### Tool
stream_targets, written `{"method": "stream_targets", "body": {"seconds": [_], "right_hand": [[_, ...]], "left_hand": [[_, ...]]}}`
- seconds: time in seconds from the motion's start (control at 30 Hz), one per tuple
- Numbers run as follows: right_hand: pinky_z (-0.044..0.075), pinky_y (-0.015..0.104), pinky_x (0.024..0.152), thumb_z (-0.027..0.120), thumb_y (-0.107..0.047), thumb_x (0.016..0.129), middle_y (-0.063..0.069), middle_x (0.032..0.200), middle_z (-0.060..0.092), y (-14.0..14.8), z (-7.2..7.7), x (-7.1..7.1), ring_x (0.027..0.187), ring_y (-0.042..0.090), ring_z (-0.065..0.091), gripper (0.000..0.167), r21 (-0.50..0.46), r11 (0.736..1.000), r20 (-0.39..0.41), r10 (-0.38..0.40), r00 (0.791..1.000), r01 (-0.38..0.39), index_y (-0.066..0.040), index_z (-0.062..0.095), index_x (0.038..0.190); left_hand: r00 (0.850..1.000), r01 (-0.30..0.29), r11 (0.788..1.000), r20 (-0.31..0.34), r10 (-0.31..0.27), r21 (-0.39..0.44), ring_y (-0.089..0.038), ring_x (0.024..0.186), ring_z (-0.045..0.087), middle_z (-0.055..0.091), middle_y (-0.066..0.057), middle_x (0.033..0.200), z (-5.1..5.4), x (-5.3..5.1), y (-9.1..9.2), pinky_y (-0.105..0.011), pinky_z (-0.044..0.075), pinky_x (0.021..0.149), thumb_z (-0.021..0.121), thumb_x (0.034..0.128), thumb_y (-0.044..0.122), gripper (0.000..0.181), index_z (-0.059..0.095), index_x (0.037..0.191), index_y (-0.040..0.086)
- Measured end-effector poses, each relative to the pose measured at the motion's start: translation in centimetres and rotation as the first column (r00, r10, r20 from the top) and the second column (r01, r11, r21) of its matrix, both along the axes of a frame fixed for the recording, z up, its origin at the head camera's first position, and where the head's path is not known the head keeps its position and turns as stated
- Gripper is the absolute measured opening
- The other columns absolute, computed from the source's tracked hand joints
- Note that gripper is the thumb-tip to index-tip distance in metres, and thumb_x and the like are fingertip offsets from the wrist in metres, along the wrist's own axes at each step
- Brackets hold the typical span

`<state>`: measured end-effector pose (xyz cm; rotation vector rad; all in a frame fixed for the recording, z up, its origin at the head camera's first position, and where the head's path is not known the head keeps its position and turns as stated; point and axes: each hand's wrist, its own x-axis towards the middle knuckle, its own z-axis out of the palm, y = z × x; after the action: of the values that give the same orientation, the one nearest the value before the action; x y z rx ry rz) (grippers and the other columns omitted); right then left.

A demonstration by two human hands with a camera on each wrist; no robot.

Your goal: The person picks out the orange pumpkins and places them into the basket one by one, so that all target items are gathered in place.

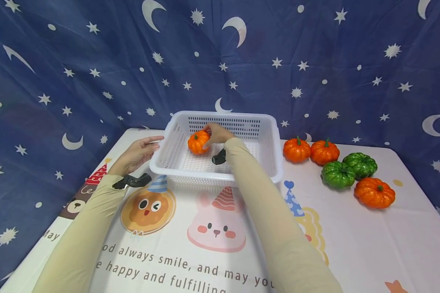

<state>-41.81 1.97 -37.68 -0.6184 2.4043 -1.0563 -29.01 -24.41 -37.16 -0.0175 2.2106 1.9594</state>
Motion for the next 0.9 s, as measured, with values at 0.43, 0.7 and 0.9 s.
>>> {"method": "stream_targets", "body": {"seconds": [0.43, 0.7, 0.9], "right_hand": [[0.033, 0.037, 0.113, 0.075, -0.004, 0.077, 0.013, 0.143, 0.044, -0.21, 0.17, 0.42, 0.134, 0.027, 0.04, 0.065, -0.001, 0.999, 0.002, 0.042, 0.999, -0.042, -0.003, 0.044, 0.135], [0.037, 0.038, 0.11, 0.071, -0.001, 0.079, 0.017, 0.14, 0.046, -0.27, 0.27, 0.68, 0.13, 0.03, 0.045, 0.061, 0.002, 0.998, -0.015, 0.055, 0.998, -0.055, -0.003, 0.046, 0.135], [0.039, 0.037, 0.109, 0.073, -0.003, 0.078, 0.018, 0.138, 0.049, -0.49, 0.06, 0.47, 0.128, 0.03, 0.047, 0.061, 0.017, 0.999, -0.032, 0.036, 0.999, -0.036, -0.001, 0.047, 0.133]], "left_hand": [[1.0, -0.006, 1.0, 0.011, 0.006, 0.0, 0.001, 0.086, 0.06, 0.057, 0.011, 0.099, 0.05, 0.0, -0.06, -0.012, 0.051, 0.075, 0.051, 0.096, 0.007, 0.051, 0.035, 0.144, 0.002], [1.0, -0.003, 1.0, 0.015, 0.003, -0.003, 0.001, 0.086, 0.06, 0.056, 0.008, 0.102, 0.19, -0.04, 0.05, -0.012, 0.051, 0.075, 0.051, 0.096, 0.008, 0.051, 0.035, 0.144, 0.002], [1.0, -0.006, 1.0, 0.016, 0.005, 0.001, 0.001, 0.086, 0.06, 0.056, 0.008, 0.101, 0.13, -0.02, 0.08, -0.012, 0.051, 0.075, 0.05, 0.0961, 0.007, 0.05, 0.035, 0.143, 0.002]]}}
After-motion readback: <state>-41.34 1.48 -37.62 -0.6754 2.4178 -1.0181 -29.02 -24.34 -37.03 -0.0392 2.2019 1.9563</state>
